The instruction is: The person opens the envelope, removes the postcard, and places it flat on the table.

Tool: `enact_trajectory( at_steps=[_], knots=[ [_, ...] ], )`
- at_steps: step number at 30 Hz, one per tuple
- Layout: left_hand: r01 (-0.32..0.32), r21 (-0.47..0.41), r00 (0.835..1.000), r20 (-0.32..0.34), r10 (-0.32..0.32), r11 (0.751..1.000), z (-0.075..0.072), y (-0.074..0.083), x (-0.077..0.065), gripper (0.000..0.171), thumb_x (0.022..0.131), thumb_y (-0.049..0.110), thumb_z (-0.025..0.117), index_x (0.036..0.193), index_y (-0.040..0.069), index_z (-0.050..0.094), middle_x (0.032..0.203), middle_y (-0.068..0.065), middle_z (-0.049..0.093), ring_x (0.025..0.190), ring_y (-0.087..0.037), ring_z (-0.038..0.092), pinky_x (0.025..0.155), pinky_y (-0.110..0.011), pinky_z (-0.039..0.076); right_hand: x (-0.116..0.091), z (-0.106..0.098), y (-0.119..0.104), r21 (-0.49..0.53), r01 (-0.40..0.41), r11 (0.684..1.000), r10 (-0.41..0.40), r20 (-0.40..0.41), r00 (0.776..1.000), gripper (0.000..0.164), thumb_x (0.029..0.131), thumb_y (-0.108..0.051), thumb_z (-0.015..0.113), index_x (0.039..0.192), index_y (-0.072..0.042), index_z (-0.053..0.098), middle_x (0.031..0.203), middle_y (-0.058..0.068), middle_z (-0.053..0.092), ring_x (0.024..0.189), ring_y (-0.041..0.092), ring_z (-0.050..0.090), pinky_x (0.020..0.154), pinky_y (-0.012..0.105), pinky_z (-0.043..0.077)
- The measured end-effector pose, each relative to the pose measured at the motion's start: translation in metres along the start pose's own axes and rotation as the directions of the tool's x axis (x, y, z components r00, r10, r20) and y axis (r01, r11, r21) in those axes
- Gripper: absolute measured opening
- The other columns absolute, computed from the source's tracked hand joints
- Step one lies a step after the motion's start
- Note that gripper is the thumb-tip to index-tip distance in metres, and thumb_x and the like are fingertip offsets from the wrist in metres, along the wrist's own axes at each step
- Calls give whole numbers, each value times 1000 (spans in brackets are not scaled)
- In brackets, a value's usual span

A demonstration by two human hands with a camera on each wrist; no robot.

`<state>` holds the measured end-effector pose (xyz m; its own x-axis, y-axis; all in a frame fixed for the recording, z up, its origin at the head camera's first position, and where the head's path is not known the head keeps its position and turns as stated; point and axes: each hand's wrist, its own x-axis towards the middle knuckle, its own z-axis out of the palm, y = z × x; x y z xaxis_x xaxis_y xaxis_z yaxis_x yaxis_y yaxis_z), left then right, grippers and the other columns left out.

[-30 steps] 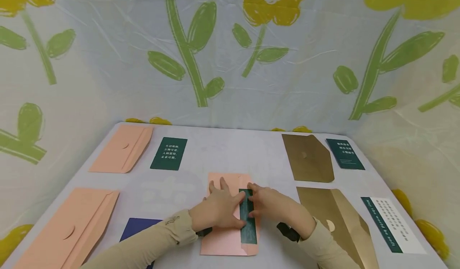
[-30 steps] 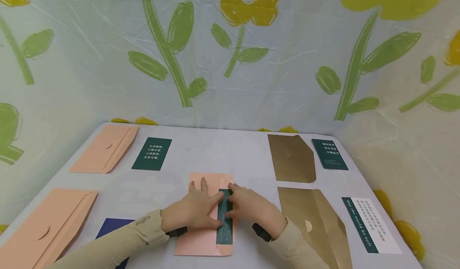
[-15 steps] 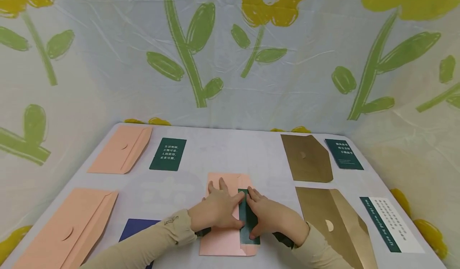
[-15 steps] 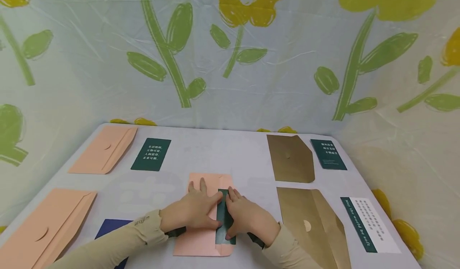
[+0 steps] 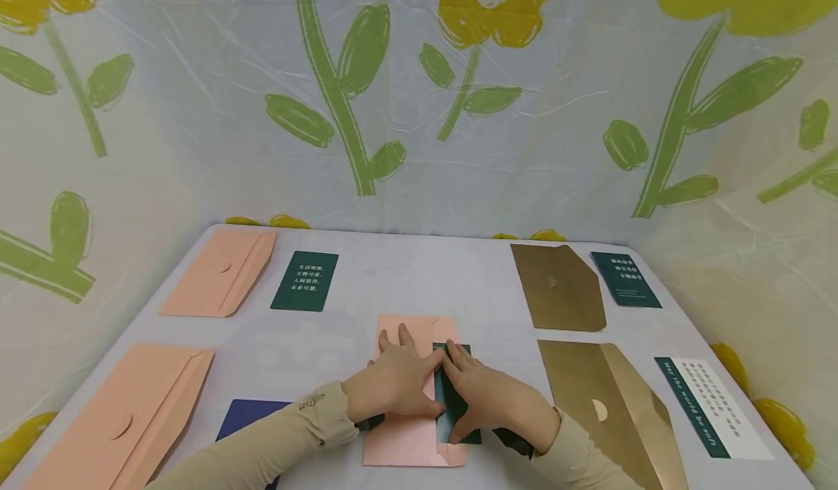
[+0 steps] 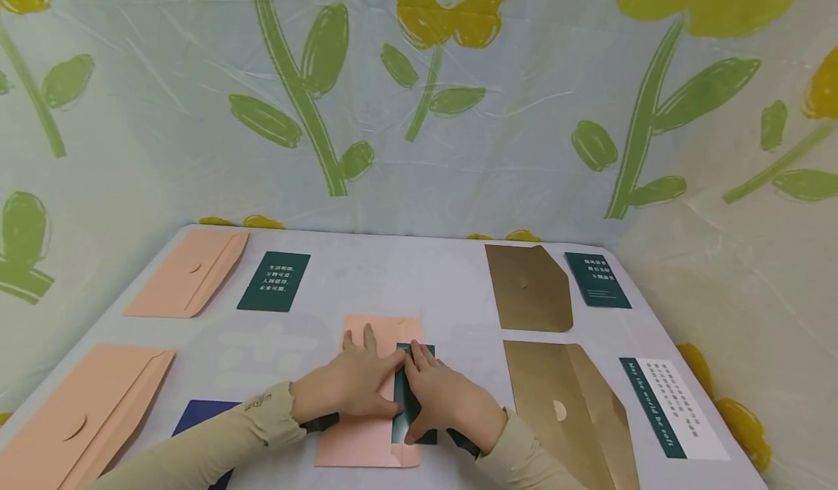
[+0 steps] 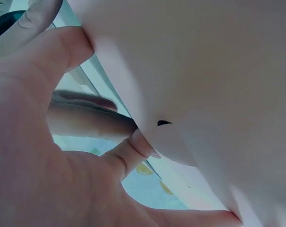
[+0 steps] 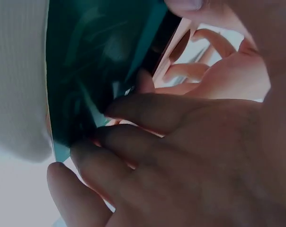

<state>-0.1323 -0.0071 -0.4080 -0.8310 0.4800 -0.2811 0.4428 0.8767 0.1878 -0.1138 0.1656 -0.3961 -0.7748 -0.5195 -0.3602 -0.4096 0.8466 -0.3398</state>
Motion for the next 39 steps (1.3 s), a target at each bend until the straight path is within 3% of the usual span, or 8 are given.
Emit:
enact_trajectory(
  at_steps=[14, 23, 33, 39],
  knots=[
    [17, 6, 1000, -2, -17, 1000, 2, -2, -2, 87, 77, 72, 67, 152, 35, 41, 152, -38, 25, 130, -67, 29, 73, -60, 55, -2, -2, -3, -42, -48, 998, 48, 3, 999, 115, 65, -39, 94, 152, 5, 32, 161, 24, 18, 148, 36, 20, 113, 54, 29],
    [7, -14, 1000, -4, -7, 1000, 5, -6, -2, 86, 77, 71, 68, 150, 35, 42, 152, -39, 23, 131, -67, 26, 76, -66, 52, -1, 1, -8, -38, -12, 999, 13, 25, 1000, 117, 68, -41, 91, 154, 3, 25, 162, 24, 12, 149, 37, 13, 111, 52, 32],
    [-7, -29, 1000, -23, 6, 1000, 6, -7, -2, 83, 77, 71, 68, 148, 36, 45, 152, -39, 24, 131, -67, 26, 76, -68, 50, -1, 1, -8, -15, -57, 998, 57, 41, 998, 120, 66, -41, 92, 155, 2, 25, 162, 24, 11, 149, 36, 15, 109, 50, 36],
    [0, 19, 1000, -28, 0, 1000, 6, -7, -2, 83, 77, 75, 65, 149, 38, 44, 152, -38, 26, 130, -66, 31, 75, -65, 52, -4, 2, -1, -14, -55, 998, 56, 38, 998, 117, 66, -40, 92, 154, 3, 28, 162, 23, 12, 149, 36, 15, 110, 50, 35]
  ],
)
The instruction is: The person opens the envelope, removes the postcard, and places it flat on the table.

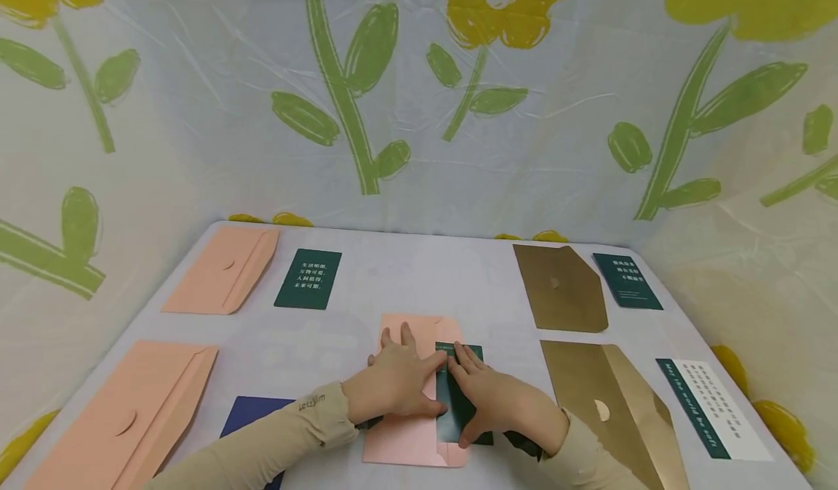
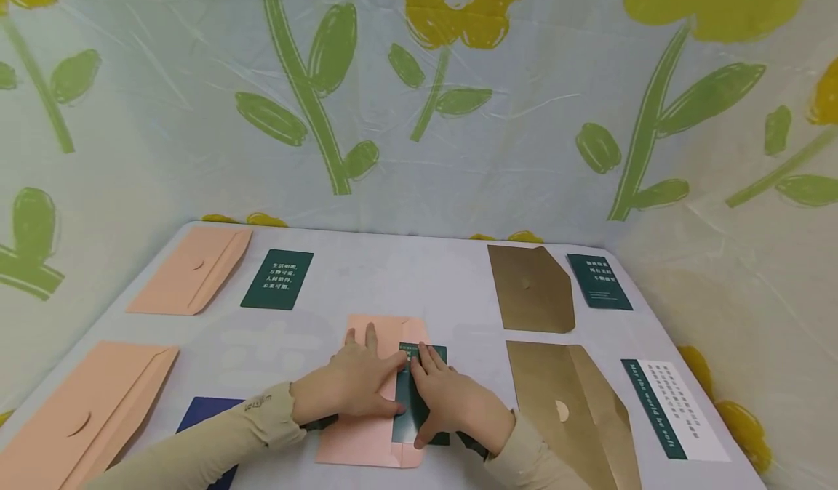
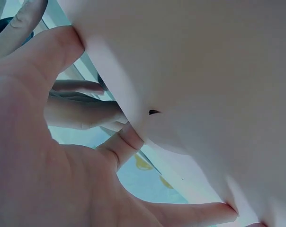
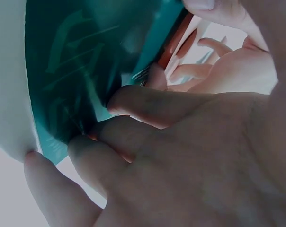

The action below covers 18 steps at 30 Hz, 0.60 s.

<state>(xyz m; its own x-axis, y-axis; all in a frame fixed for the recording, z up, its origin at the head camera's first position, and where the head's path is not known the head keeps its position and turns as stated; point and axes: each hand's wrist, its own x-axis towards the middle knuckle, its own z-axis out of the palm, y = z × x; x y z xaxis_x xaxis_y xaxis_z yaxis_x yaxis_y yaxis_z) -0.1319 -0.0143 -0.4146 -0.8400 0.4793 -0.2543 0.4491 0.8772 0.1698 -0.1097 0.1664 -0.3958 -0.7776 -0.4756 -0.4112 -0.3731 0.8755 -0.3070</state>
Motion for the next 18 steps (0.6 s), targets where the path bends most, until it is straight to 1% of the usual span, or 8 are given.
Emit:
enact_trajectory(
  at_steps=[3, 8, 10, 15, 18],
  knots=[
    [5, 18, 1000, -5, -4, 1000, 0, 0, 0, 83, 76, 76, 64, 148, 39, 45, 152, -37, 26, 130, -65, 33, 75, -64, 53, -2, 0, 3, 2, 11, 1000, -11, -4, 1000, 117, 66, -39, 92, 154, 3, 28, 162, 23, 12, 149, 36, 14, 110, 50, 35],
    [5, 22, 1000, -7, -5, 1000, -3, 0, -1, 82, 76, 75, 65, 147, 38, 46, 152, -37, 27, 129, -64, 35, 74, -64, 53, -3, -2, 3, 13, 19, 1000, -19, -7, 1000, 117, 66, -39, 92, 154, 3, 27, 162, 24, 11, 149, 37, 13, 109, 50, 35],
    [-1, 14, 1000, -8, 1, 1000, -4, 0, -1, 80, 77, 74, 66, 146, 38, 46, 151, -38, 27, 128, -65, 35, 73, -65, 53, -2, -2, 1, 17, 20, 1000, -19, -9, 1000, 116, 67, -41, 91, 155, 2, 27, 163, 23, 10, 150, 37, 12, 108, 51, 37],
    [-12, 11, 1000, -13, 12, 1000, -4, 0, -1, 77, 77, 74, 66, 143, 38, 47, 150, -39, 28, 127, -66, 34, 71, -66, 52, 2, -2, -5, 10, 38, 999, -38, -14, 999, 112, 73, -44, 87, 154, 4, 26, 162, 25, 9, 149, 40, 9, 106, 51, 39],
    [-10, 17, 1000, -15, 11, 1000, -4, 0, -1, 77, 77, 75, 64, 142, 38, 46, 150, -40, 27, 127, -66, 33, 71, -66, 52, 3, -1, -5, 9, 38, 999, -38, -16, 999, 111, 74, -44, 86, 154, 5, 26, 162, 26, 10, 149, 42, 9, 106, 52, 39]
  ],
)
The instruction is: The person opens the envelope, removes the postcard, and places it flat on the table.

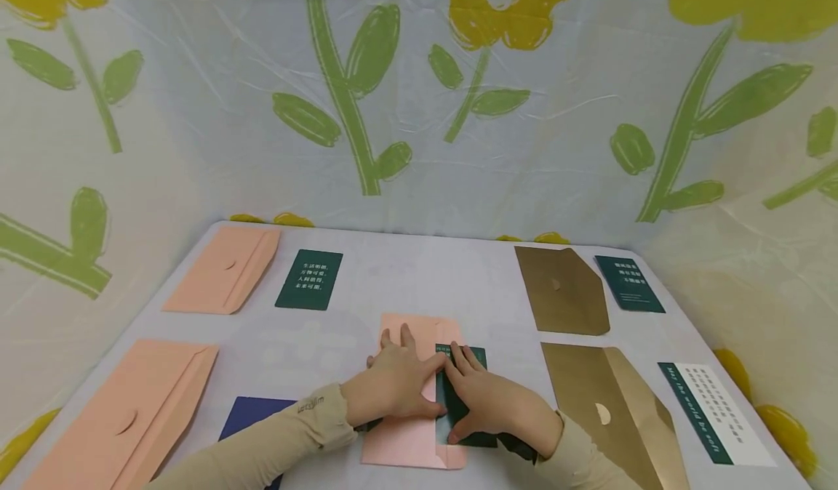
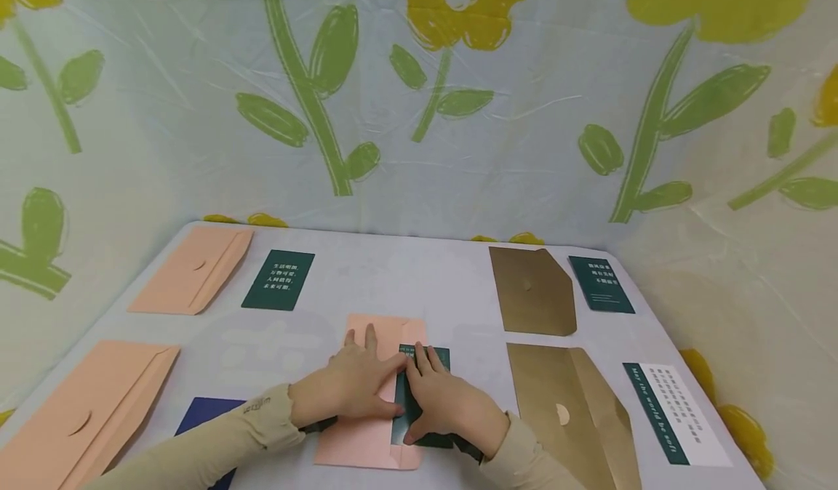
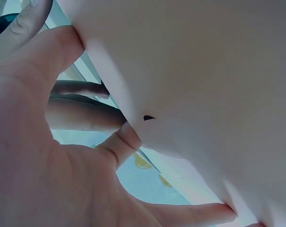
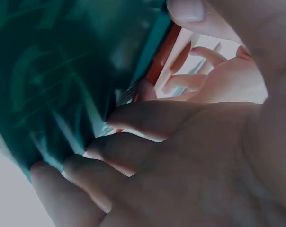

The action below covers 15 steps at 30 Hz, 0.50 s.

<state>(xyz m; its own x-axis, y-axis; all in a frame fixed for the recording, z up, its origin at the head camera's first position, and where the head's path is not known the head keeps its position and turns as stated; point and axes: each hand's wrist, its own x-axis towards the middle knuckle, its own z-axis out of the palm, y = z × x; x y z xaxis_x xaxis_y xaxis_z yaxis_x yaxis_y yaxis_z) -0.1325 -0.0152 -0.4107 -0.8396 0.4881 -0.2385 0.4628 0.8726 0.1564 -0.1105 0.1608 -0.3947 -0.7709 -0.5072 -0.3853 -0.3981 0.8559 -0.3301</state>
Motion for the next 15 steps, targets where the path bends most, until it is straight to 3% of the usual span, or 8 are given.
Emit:
enact_trajectory(
  at_steps=[8, 15],
  knots=[
    [14, -16, 1000, 6, -14, 1000, 1, -1, -2, 81, 77, 76, 63, 146, 39, 44, 152, -37, 26, 130, -65, 32, 75, -67, 52, -2, 1, 5, 22, 2, 1000, -2, -13, 1000, 111, 72, -43, 87, 154, 4, 28, 162, 26, 10, 149, 42, 10, 107, 54, 37],
    [3, 38, 1000, -18, -3, 999, 3, -2, -3, 80, 76, 80, 61, 143, 38, 48, 151, -37, 29, 128, -62, 37, 71, -63, 54, -6, 1, 9, 27, -9, 1000, 9, -8, 1000, 110, 72, -42, 87, 152, 6, 30, 162, 25, 11, 149, 42, 10, 108, 53, 36]
  ],
)
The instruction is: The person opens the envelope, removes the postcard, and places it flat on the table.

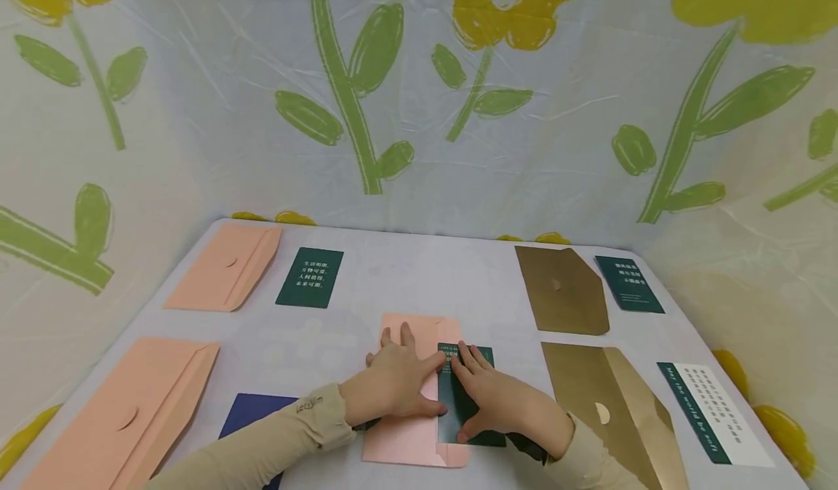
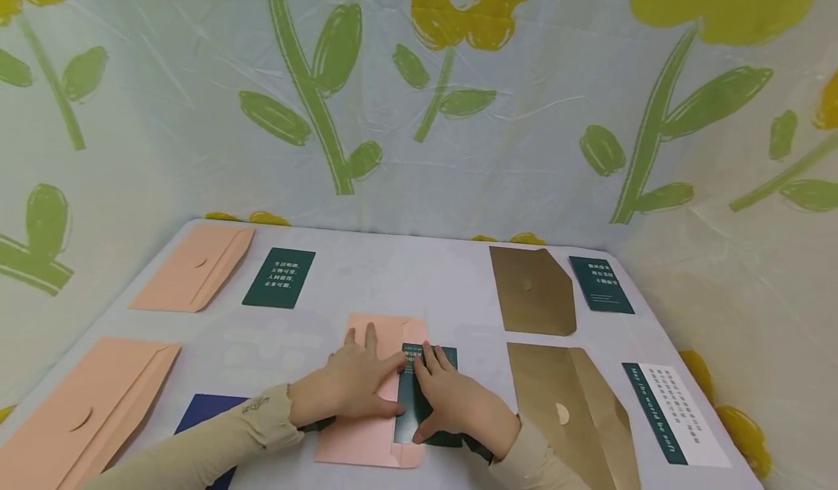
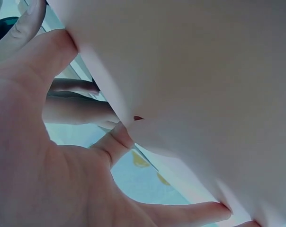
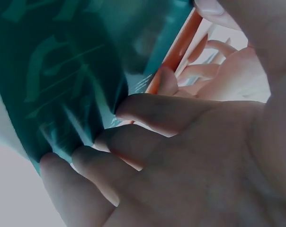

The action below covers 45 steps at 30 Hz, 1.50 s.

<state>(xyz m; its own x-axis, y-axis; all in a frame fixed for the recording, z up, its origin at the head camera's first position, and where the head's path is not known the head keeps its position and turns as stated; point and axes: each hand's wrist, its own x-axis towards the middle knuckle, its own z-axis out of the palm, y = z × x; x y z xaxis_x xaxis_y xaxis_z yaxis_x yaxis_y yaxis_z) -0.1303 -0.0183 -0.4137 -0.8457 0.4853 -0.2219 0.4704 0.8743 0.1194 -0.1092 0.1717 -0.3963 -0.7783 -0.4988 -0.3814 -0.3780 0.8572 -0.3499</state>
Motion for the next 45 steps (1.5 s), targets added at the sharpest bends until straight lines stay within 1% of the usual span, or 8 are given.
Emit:
enact_trajectory(
  at_steps=[7, 17, 29, 31, 34, 37, 41, 45],
  knots=[
    [-16, 13, 1000, -18, 17, 1000, 2, -2, 0, 79, 76, 81, 59, 143, 39, 47, 150, -38, 29, 127, -62, 39, 70, -61, 55, -3, -1, 6, 23, 8, 1000, -8, -2, 1000, 110, 72, -41, 87, 153, 6, 28, 162, 26, 10, 148, 43, 10, 108, 53, 36],
    [-5, 27, 999, -38, 6, 1000, 7, -6, -3, 83, 75, 81, 60, 145, 38, 47, 149, -38, 31, 127, -62, 38, 73, -63, 54, -9, 1, 12, 17, 13, 1000, -13, -8, 1000, 110, 71, -39, 88, 153, 6, 28, 162, 26, 10, 149, 42, 10, 108, 53, 36],
    [-34, -61, 996, -80, 29, 998, 9, -22, -18, 71, 78, 72, 67, 135, 32, 51, 146, -42, 29, 125, -66, 36, 72, -66, 52, -12, 2, 19, 35, -14, 999, 15, -4, 1000, 111, 70, -39, 89, 153, 4, 29, 163, 23, 9, 149, 40, 8, 109, 54, 35],
    [-33, -82, 997, -74, 27, 996, 8, -25, -20, 72, 79, 70, 67, 139, 34, 50, 148, -41, 27, 127, -66, 34, 75, -67, 51, -13, 3, 20, 37, -15, 999, 15, -1, 1000, 111, 70, -39, 88, 153, 4, 29, 163, 22, 9, 150, 40, 8, 109, 54, 35],
    [-34, -110, 999, -44, 29, 993, 6, -29, -24, 70, 81, 68, 66, 144, 45, 47, 150, -40, 23, 129, -67, 30, 79, -69, 49, -15, 3, 22, 43, -31, 999, 31, 5, 1000, 110, 70, -39, 88, 154, 2, 29, 164, 21, 9, 150, 39, 8, 109, 53, 35],
    [-28, -125, 1000, -13, 27, 992, 5, -31, -28, 66, 83, 67, 65, 144, 52, 44, 153, -39, 19, 132, -66, 25, 82, -71, 46, -16, 3, 23, 52, -43, 998, 42, 7, 999, 111, 69, -40, 88, 154, 1, 29, 164, 20, 10, 150, 38, 9, 108, 54, 35],
    [-8, -131, 1000, 15, 10, 991, 4, -34, -32, 64, 84, 67, 64, 143, 56, 43, 155, -37, 17, 135, -65, 21, 83, -73, 44, -19, 3, 26, 62, -40, 997, 40, 6, 999, 110, 69, -39, 89, 154, 1, 30, 164, 20, 9, 150, 38, 9, 108, 55, 35],
    [16, -111, 999, 31, -13, 994, 3, -35, -34, 64, 84, 68, 63, 143, 57, 42, 155, -36, 18, 135, -64, 22, 88, -73, 42, -22, 2, 27, 73, -35, 997, 34, 5, 999, 109, 70, -37, 89, 154, 2, 30, 164, 21, 9, 150, 39, 9, 108, 56, 34]
  ],
)
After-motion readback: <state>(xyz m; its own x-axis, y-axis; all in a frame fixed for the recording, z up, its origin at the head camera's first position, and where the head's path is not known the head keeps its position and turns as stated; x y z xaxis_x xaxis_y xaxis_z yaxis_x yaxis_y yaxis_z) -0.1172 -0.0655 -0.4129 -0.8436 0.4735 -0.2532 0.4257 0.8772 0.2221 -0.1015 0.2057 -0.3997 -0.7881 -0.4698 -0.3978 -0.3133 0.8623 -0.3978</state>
